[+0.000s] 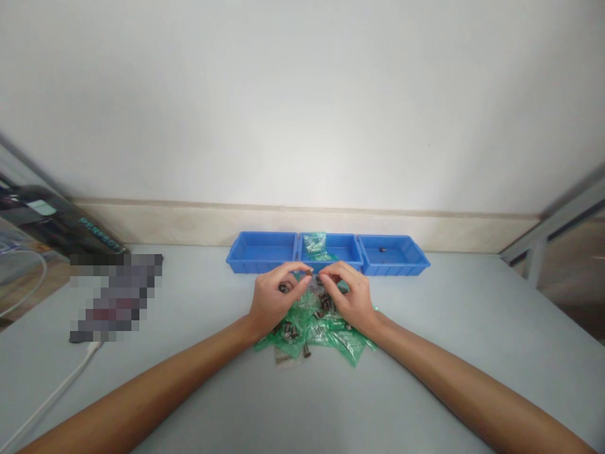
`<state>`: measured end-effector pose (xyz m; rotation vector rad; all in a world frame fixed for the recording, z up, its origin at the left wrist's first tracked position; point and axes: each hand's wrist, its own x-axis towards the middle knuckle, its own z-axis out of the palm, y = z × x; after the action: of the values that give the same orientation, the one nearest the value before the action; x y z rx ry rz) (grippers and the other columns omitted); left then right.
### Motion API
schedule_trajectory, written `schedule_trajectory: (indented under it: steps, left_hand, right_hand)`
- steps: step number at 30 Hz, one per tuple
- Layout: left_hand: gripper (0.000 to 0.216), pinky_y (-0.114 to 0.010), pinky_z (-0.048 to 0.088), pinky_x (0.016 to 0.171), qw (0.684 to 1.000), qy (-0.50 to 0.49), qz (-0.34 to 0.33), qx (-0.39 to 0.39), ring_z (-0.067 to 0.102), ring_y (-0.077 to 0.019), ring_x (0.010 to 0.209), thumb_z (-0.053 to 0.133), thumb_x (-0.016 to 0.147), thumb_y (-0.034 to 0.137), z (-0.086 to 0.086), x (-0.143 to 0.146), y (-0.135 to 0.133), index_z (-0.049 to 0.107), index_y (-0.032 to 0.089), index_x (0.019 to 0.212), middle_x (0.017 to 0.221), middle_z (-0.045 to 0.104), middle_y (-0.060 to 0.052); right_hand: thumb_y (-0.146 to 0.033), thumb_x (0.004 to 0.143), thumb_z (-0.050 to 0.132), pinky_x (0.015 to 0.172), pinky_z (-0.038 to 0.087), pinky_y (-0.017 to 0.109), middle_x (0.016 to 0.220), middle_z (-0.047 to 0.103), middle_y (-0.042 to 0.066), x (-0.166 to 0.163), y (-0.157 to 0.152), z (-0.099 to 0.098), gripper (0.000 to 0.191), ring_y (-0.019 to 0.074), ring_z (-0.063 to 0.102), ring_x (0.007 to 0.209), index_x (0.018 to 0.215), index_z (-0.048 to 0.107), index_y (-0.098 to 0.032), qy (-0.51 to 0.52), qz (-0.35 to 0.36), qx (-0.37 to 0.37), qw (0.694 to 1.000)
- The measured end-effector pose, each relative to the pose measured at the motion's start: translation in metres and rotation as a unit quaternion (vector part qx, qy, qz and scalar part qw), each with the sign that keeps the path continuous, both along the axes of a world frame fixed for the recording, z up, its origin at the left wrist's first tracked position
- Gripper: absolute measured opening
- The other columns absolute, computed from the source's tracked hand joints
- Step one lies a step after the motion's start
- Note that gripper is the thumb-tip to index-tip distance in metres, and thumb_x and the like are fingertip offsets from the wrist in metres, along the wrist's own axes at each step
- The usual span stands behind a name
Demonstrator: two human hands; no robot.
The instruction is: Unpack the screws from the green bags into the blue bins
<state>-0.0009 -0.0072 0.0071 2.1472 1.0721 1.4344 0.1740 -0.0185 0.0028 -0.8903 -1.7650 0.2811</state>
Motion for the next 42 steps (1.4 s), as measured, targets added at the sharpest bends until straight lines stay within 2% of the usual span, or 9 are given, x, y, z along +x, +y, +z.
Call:
schedule_trajectory:
  steps: [6,11,21,25,32,37,42]
  left_hand:
    - [0.011,-0.018,0.048,0.056,0.999,-0.002,-0.006,0.034,0.056,-0.0059,0.05,0.062,0.086,0.021,-0.0011,-0.0001,0.0018,0.068,0.016,0.093,0.081,0.072,-0.001]
    - [0.012,-0.02,0.048,0.058,0.999,0.001,-0.01,0.043,0.056,-0.0067,0.052,0.062,0.087,0.023,0.0001,0.0005,0.0018,0.068,0.016,0.094,0.086,0.071,-0.002]
    - [0.012,-0.019,0.045,0.051,0.999,-0.027,-0.029,-0.013,0.055,-0.0057,0.046,0.065,0.086,0.027,-0.0059,-0.0015,0.0048,0.064,0.017,0.08,0.077,0.065,0.002]
    - [0.013,-0.019,0.043,0.05,0.999,-0.03,-0.033,-0.014,0.054,-0.0057,0.045,0.064,0.087,0.028,-0.0069,-0.0021,0.0056,0.065,0.017,0.08,0.074,0.065,0.002]
    - [0.022,-0.018,0.043,0.05,0.999,-0.007,-0.035,-0.002,0.053,-0.0064,0.045,0.061,0.089,0.032,-0.0028,-0.0017,0.0051,0.066,0.017,0.075,0.066,0.063,0.003]
    - [0.027,-0.018,0.042,0.05,0.999,0.001,-0.041,0.023,0.052,-0.0071,0.046,0.059,0.09,0.033,-0.0012,-0.0016,0.0058,0.066,0.016,0.071,0.059,0.06,0.003]
    - [0.03,-0.019,0.042,0.051,0.999,0.003,-0.041,0.014,0.052,-0.0091,0.048,0.057,0.091,0.033,-0.0007,-0.0017,0.0053,0.066,0.017,0.068,0.055,0.058,0.003]
  right_hand:
    - [-0.021,0.092,0.053,0.062,0.047,0.027,0.074,0.064,0.003,-0.0007,-0.0001,0.0006,0.013,0.015,0.058,0.067,0.084,0.063,-0.019,0.002,-0.001,-0.001,1.0]
    - [-0.02,0.092,0.054,0.062,0.047,0.027,0.074,0.063,0.003,0.0001,0.0005,-0.0003,0.012,0.0147,0.058,0.067,0.083,0.063,-0.018,0.005,0.003,0.005,1.0]
    - [-0.02,0.092,0.054,0.061,0.047,0.027,0.073,0.064,0.003,-0.0006,0.0007,-0.0015,0.013,0.0148,0.058,0.066,0.083,0.064,-0.018,0.004,-0.002,0.008,1.0]
    - [-0.02,0.092,0.054,0.063,0.048,0.028,0.075,0.065,0.003,0.0001,0.0008,-0.0015,0.013,0.0155,0.06,0.068,0.086,0.065,-0.019,0.004,0.002,0.011,1.0]
    - [-0.019,0.091,0.056,0.062,0.051,0.029,0.074,0.065,0.003,0.0021,0.0011,-0.0033,0.019,0.0153,0.059,0.066,0.105,0.068,-0.02,-0.007,0.048,0.026,0.998]
    - [-0.02,0.091,0.057,0.065,0.052,0.028,0.085,0.069,0.005,0.002,0.0025,-0.0066,0.018,0.0154,0.062,0.072,0.105,0.069,-0.02,-0.013,0.064,0.028,0.997]
    - [-0.021,0.092,0.056,0.067,0.052,0.027,0.082,0.069,0.005,0.0017,0.002,-0.0056,0.016,0.0154,0.062,0.072,0.102,0.068,-0.019,-0.036,0.068,0.016,0.997]
